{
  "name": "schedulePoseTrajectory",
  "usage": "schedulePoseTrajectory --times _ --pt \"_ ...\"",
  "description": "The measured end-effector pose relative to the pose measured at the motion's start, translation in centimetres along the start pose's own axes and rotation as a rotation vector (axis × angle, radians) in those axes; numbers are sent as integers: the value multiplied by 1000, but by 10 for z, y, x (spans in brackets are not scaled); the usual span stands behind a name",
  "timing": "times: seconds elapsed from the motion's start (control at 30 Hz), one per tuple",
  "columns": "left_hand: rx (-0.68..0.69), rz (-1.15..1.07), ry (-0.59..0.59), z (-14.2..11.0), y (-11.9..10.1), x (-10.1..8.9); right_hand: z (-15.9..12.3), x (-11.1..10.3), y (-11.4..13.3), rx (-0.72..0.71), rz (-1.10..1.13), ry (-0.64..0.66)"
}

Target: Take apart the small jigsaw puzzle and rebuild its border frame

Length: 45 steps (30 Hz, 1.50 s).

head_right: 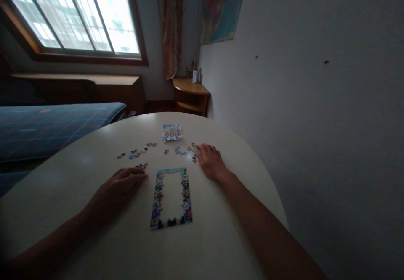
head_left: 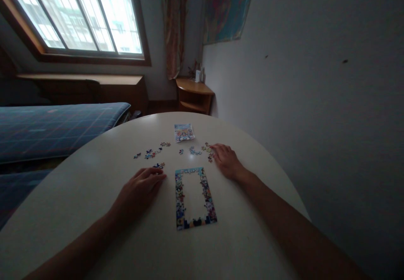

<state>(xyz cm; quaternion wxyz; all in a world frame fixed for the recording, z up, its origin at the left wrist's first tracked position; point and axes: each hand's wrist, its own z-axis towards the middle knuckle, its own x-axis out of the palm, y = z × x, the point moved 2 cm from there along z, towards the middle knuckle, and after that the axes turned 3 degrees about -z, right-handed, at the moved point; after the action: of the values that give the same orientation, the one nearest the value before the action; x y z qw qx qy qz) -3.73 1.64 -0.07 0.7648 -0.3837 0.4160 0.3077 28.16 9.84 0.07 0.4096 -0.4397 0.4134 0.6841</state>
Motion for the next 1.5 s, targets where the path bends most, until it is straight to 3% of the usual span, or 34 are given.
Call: schedulePoseTrajectory --times 0.17,0.33,0.47,0.6,0.77,0.97,1.23,1.5 --pt "-34 23 -40 7 -3 -2 1 -4 4 51 -52 100" --pt "4 166 -97 30 6 3 9 -4 11 66 -103 225" --pt "-15 173 -77 49 20 9 15 -2 13 87 -78 200" --pt "39 100 -91 51 29 -5 14 -3 8 -6 28 146" --pt "211 16 118 40 34 -29 12 -6 0 -123 110 62" --pt "265 -44 256 42 34 -31 2 -7 0 -118 29 94" --pt "53 -44 331 42 28 -30 -10 -16 22 -160 -103 82" --pt "-11 -220 230 40 18 -29 -13 -24 48 -281 -67 63"
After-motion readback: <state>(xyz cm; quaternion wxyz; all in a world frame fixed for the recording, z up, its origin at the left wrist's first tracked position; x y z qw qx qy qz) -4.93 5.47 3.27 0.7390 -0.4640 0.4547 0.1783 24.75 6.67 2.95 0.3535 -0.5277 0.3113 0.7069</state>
